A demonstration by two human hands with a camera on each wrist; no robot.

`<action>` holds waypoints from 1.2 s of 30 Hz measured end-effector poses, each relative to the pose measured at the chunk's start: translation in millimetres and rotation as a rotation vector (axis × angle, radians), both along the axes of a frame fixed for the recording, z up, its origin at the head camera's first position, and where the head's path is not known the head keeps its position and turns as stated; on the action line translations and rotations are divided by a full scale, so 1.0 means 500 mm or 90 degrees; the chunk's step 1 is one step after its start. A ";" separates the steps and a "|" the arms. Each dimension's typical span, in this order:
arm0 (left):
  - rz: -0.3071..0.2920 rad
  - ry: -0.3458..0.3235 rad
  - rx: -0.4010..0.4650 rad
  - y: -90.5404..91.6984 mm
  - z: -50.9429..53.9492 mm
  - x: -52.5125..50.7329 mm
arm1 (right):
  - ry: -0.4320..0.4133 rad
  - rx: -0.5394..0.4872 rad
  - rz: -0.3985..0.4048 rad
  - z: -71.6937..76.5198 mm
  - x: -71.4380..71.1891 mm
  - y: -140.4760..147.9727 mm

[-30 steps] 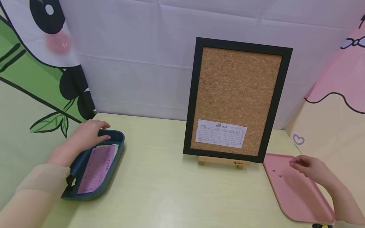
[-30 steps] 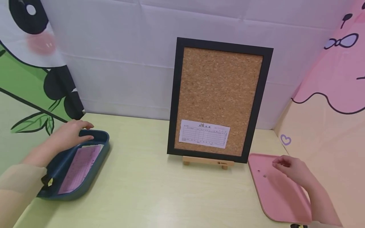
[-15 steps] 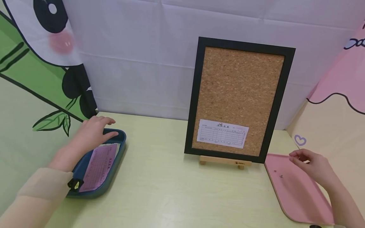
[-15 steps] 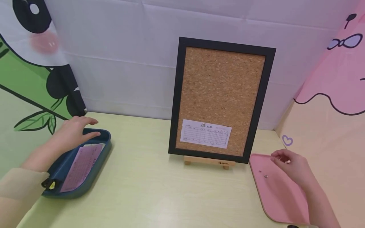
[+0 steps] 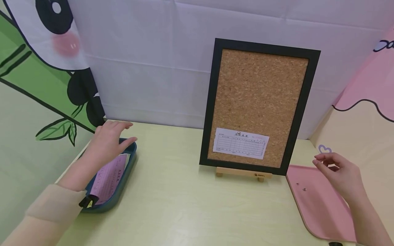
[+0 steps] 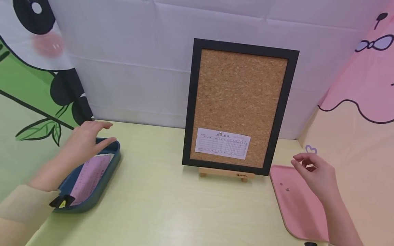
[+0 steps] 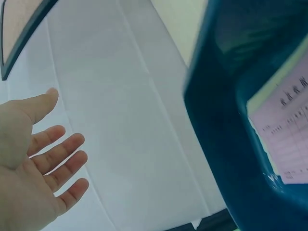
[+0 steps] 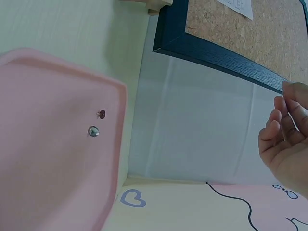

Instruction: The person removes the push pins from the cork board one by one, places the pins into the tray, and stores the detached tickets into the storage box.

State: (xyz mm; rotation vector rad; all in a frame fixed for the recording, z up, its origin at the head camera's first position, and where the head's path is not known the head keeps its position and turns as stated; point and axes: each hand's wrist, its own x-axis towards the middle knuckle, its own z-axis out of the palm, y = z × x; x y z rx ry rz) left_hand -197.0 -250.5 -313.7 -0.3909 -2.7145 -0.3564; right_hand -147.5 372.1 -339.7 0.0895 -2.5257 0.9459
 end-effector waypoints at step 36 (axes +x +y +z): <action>-0.149 0.236 0.209 0.210 -0.020 0.023 | 0.380 -0.153 0.079 0.033 -0.028 -0.207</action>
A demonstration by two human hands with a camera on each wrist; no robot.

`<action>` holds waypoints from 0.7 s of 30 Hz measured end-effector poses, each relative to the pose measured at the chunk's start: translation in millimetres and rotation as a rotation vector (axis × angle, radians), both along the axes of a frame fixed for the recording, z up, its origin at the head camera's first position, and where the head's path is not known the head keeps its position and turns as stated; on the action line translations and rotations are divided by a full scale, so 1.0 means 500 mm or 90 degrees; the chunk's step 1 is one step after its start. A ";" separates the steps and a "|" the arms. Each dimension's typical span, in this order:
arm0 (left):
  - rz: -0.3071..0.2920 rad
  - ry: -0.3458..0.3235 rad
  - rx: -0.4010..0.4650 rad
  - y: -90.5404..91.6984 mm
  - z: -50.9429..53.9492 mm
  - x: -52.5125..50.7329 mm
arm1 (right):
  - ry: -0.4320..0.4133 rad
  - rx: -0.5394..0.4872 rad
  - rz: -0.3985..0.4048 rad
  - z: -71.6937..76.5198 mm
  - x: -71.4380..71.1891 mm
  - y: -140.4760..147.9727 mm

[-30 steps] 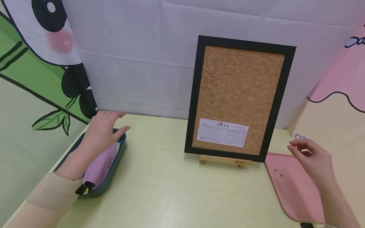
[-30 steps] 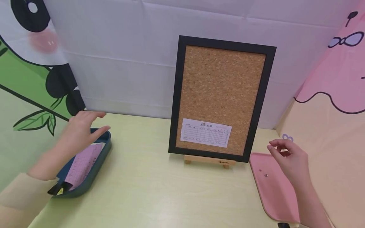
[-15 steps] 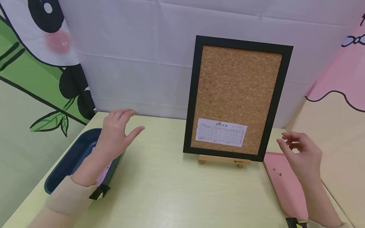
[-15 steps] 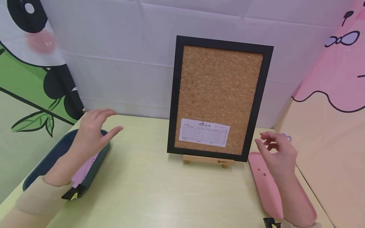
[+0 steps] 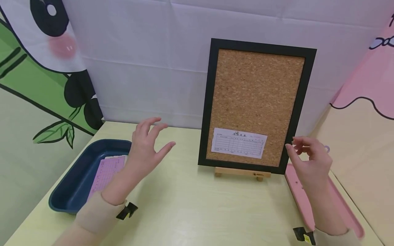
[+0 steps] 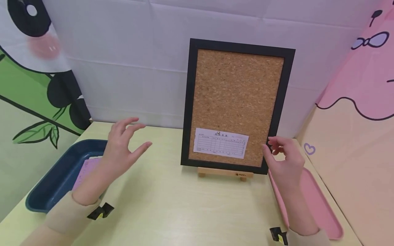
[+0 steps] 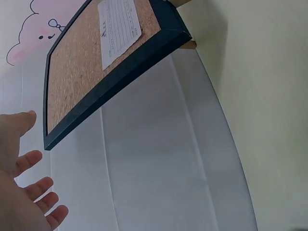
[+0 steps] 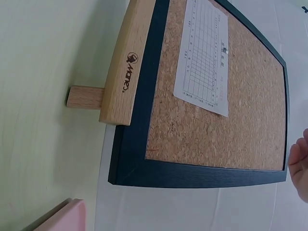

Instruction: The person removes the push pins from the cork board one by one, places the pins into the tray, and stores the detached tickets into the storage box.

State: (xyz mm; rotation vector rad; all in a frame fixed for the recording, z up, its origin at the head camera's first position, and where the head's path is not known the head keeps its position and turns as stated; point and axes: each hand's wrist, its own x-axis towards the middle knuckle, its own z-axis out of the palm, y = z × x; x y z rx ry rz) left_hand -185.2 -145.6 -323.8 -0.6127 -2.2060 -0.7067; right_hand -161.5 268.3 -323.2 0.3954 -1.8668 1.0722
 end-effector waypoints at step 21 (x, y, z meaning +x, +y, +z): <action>-0.057 -0.133 0.069 0.104 -0.057 -0.011 | 0.033 0.055 0.031 -0.072 -0.053 -0.073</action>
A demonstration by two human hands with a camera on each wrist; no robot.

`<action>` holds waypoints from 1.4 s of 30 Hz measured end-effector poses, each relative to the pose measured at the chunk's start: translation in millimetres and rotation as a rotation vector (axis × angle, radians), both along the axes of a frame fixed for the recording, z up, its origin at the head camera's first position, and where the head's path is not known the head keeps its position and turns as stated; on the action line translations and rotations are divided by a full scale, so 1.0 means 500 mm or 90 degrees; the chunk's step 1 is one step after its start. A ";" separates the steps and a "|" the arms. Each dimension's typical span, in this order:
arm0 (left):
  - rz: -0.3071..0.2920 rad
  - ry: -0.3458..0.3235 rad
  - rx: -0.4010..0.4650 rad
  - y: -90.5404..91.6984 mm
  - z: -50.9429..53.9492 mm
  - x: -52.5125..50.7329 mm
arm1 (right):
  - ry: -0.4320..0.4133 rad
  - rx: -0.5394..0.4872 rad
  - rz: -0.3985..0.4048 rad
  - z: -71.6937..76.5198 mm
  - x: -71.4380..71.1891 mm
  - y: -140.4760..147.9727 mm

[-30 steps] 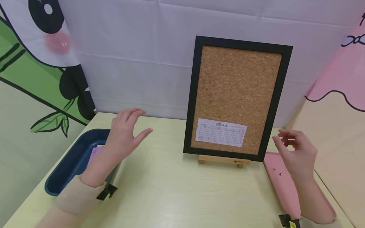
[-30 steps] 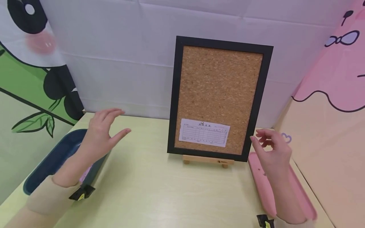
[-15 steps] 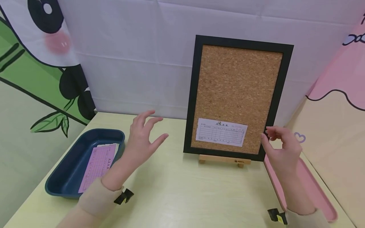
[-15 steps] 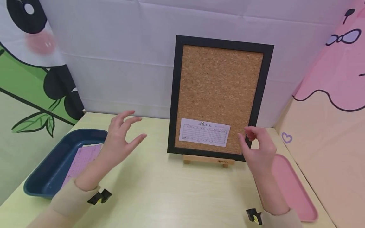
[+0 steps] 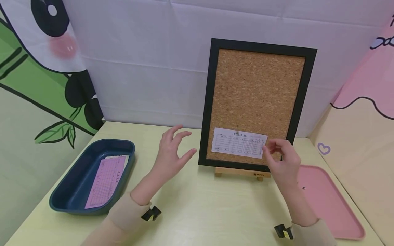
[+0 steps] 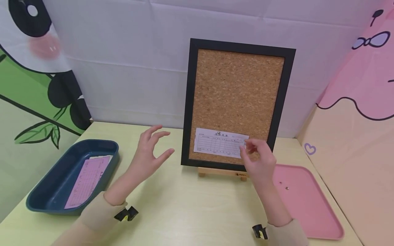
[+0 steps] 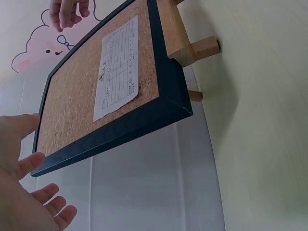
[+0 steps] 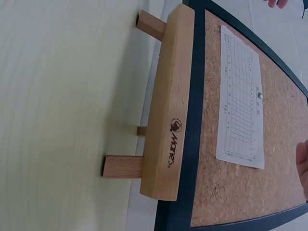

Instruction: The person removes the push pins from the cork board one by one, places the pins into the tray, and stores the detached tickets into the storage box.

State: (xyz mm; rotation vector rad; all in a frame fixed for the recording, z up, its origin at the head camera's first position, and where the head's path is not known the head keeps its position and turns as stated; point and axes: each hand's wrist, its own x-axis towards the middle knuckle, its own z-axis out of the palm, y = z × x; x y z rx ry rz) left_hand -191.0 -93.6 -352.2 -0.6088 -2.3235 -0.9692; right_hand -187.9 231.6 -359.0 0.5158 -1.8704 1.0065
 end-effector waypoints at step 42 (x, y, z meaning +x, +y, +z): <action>0.003 -0.099 0.050 0.149 -0.062 -0.103 | -0.082 0.091 -0.051 -0.055 -0.108 -0.100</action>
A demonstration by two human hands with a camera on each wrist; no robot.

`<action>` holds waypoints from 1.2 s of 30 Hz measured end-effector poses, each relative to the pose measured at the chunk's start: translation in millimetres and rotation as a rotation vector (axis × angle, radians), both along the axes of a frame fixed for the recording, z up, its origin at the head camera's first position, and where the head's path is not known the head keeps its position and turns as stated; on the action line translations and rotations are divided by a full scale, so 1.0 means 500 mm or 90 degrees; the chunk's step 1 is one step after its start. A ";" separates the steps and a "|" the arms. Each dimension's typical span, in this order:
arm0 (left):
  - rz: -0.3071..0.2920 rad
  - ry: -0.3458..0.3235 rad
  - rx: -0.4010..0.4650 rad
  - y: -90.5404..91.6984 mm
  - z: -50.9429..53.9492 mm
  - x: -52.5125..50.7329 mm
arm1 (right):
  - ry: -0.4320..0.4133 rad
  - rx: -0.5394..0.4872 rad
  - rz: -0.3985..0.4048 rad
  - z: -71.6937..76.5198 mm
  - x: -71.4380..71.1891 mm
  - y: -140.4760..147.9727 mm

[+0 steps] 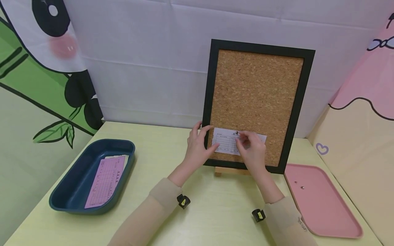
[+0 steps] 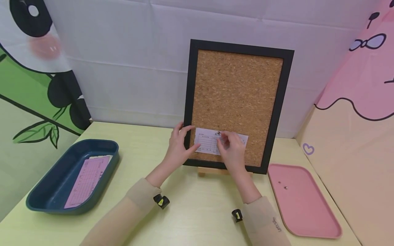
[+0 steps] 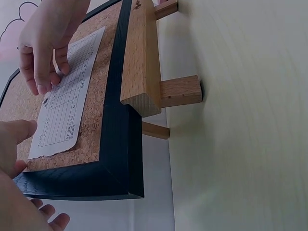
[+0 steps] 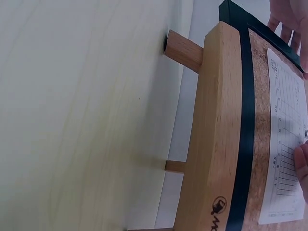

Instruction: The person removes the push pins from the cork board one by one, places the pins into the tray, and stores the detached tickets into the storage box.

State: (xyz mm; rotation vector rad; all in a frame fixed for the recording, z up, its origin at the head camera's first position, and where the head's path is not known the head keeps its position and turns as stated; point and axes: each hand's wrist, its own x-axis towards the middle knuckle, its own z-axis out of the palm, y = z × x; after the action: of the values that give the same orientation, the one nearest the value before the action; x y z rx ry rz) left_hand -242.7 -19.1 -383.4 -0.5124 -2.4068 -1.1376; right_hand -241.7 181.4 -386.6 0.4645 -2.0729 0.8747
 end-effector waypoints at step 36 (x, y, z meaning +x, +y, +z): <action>0.024 -0.007 0.004 0.032 0.014 -0.025 | -0.044 0.022 -0.081 0.009 -0.005 -0.018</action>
State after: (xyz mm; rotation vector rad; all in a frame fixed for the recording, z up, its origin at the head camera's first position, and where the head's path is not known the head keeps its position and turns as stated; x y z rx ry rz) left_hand -255.0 -3.3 -376.4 -0.4585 -2.4109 -1.1338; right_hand -244.3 172.5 -382.0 0.3210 -2.1579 0.7907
